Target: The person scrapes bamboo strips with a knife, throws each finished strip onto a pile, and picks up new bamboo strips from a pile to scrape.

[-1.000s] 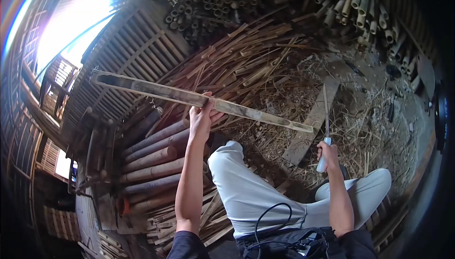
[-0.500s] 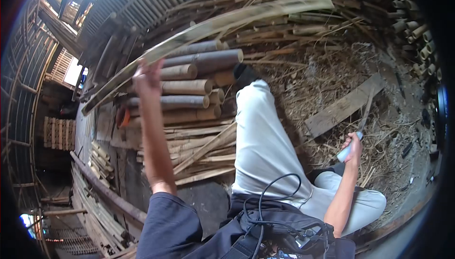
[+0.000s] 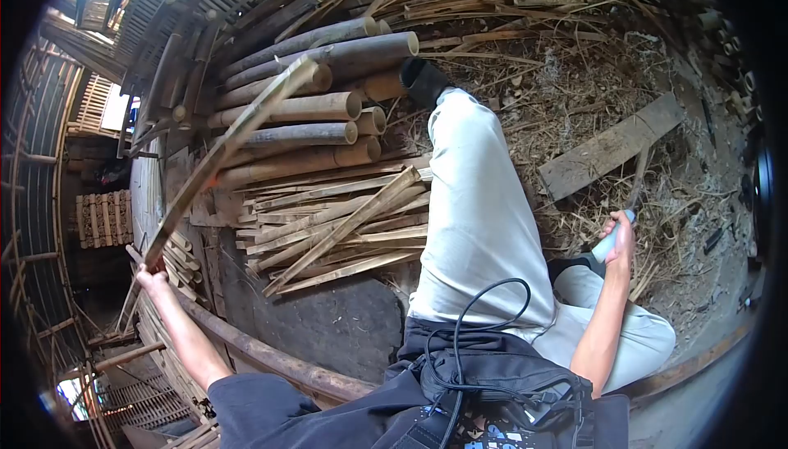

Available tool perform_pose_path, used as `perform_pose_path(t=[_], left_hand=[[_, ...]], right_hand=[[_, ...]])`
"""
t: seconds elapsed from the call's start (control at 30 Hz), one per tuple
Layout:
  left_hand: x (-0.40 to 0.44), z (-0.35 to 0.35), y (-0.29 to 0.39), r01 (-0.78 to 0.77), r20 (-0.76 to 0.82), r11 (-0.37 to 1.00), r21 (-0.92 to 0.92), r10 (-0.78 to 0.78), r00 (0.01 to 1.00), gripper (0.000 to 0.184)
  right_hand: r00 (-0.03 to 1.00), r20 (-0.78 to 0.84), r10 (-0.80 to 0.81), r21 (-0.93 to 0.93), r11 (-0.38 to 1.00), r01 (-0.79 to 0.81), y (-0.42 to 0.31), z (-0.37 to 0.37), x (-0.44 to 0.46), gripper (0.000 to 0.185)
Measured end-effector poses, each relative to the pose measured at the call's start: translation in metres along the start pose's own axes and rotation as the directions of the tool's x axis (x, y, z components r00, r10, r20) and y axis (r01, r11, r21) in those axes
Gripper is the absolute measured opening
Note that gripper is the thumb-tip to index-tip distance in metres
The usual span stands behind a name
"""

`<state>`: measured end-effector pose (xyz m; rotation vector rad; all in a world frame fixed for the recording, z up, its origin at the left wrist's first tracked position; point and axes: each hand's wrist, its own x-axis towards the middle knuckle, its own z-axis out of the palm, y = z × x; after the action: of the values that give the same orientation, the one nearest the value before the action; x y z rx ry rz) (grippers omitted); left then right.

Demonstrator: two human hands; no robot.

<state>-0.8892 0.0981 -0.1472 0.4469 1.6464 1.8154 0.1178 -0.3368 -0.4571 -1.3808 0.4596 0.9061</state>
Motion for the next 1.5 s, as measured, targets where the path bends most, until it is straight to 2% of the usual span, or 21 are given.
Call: perform_pose_path(t=[0.17, 0.3, 0.33, 0.4, 0.5, 0.57, 0.6, 0.63, 0.7, 0.77, 0.8, 0.83, 0.9, 1.03, 1.07, 1.1, 1.17, 1.2, 1.3, 1.37, 1.5], left_hand=[[0.013, -0.038, -0.079, 0.073, -0.126, 0.984, 0.165, -0.052, 0.991, 0.018], [-0.007, -0.025, -0.189, 0.199, -0.014, 0.936, 0.291, -0.204, 0.979, 0.013], [-0.021, -0.008, -0.216, 0.205, -0.142, 0.929, 0.308, -0.168, 0.976, 0.012], [-0.028, 0.005, -0.265, 0.321, -0.014, 0.917, 0.239, -0.327, 0.945, 0.009], [-0.025, 0.021, -0.333, 0.380, -0.100, 0.874, 0.303, -0.368, 0.924, 0.024], [-0.055, 0.041, -0.359, 0.524, -0.189, 0.756, 0.392, -0.492, 0.850, 0.030], [-0.060, 0.039, -0.376, 0.526, -0.096, 0.700, 0.484, -0.555, 0.826, 0.035], [-0.068, 0.039, -0.383, 0.499, -0.066, 0.532, 0.684, -0.636, 0.769, 0.043], [-0.094, 0.053, -0.428, 0.528, -0.252, 0.432, 0.731, -0.549, 0.797, 0.055], [-0.107, 0.059, -0.463, 0.549, -0.049, 0.410, 0.729, -0.768, 0.639, 0.068], [-0.129, 0.070, -0.471, 0.548, -0.048, 0.356, 0.757, -0.806, 0.590, 0.077], [-0.153, 0.083, -0.476, 0.558, -0.090, 0.296, 0.775, -0.822, 0.562, 0.078], [-0.173, 0.093, -0.497, 0.579, -0.069, 0.249, 0.777, -0.880, 0.470, 0.056], [-0.202, 0.121, -0.495, 0.107, 0.145, 0.211, 0.972, -0.888, 0.436, 0.051], [-0.210, 0.134, -0.495, 0.097, 0.126, 0.229, 0.969, -0.788, 0.603, 0.040], [-0.205, 0.145, -0.499, -0.090, 0.203, 0.199, 0.976, -0.675, 0.709, 0.038], [-0.186, 0.160, -0.502, -0.409, 0.390, 0.044, 0.912, -0.405, 0.827, 0.039], [-0.199, 0.179, -0.488, -0.457, 0.446, 0.032, 0.889, -0.289, 0.847, 0.043], [-0.277, 0.278, -0.412, -0.490, 0.494, -0.140, 0.860, -0.007, 0.869, 0.052], [-0.272, 0.318, -0.414, -0.572, 0.577, -0.090, 0.816, 0.046, 0.816, 0.053], [-0.307, 0.420, -0.410, -0.721, 0.720, -0.067, 0.690, -0.041, 0.693, 0.042]], right_hand=[[1.000, 0.009, 0.025, -0.046, 0.999, -0.025, 0.004, 0.000, 0.006, 0.013], [1.000, -0.030, -0.003, -0.134, 0.991, -0.001, -0.012, 0.006, -0.001, 0.012], [0.999, -0.041, -0.021, -0.165, 0.986, 0.014, -0.016, 0.005, -0.003, 0.012], [0.996, -0.068, -0.065, -0.226, 0.973, 0.049, -0.031, 0.002, -0.007, 0.011], [0.989, -0.102, -0.105, -0.311, 0.948, 0.068, -0.061, -0.014, -0.018, 0.010], [0.987, -0.112, -0.119, -0.339, 0.938, 0.074, -0.083, -0.017, -0.029, 0.010], [0.986, -0.108, -0.126, -0.314, 0.945, 0.086, -0.091, -0.021, -0.034, 0.010], [0.985, -0.106, -0.139, -0.323, 0.941, 0.098, -0.099, -0.023, -0.039, 0.010], [0.976, -0.091, -0.200, -0.369, 0.917, 0.153, -0.109, -0.024, -0.053, 0.012], [0.968, -0.096, -0.234, -0.419, 0.891, 0.174, -0.117, -0.019, -0.070, 0.013], [0.962, -0.103, -0.252, -0.442, 0.878, 0.183, -0.118, -0.015, -0.078, 0.013], [0.947, -0.142, -0.287, -0.440, 0.875, 0.199, -0.116, -0.012, -0.082, 0.014], [0.909, -0.220, -0.355, -0.435, 0.870, 0.234, -0.111, -0.006, -0.088, 0.016], [0.930, -0.126, -0.346, -0.536, 0.812, 0.230, -0.110, -0.021, -0.089, 0.019], [0.936, -0.110, -0.336, -0.541, 0.810, 0.227, -0.108, -0.025, -0.088, 0.020], [0.935, -0.112, -0.336, -0.555, 0.802, 0.222, -0.108, -0.027, -0.088, 0.019], [0.938, -0.102, -0.331, -0.586, 0.782, 0.212, -0.105, -0.021, -0.087, 0.018], [0.938, -0.098, -0.332, -0.566, 0.794, 0.222, -0.105, -0.013, -0.088, 0.018], [0.935, -0.089, -0.344, -0.520, 0.817, 0.251, -0.104, -0.002, -0.079, 0.017], [0.942, -0.075, -0.328, -0.518, 0.820, 0.245, -0.097, -0.012, -0.056, 0.016], [0.952, -0.097, -0.291, -0.479, 0.852, 0.211, -0.085, -0.003, -0.022, 0.015]])
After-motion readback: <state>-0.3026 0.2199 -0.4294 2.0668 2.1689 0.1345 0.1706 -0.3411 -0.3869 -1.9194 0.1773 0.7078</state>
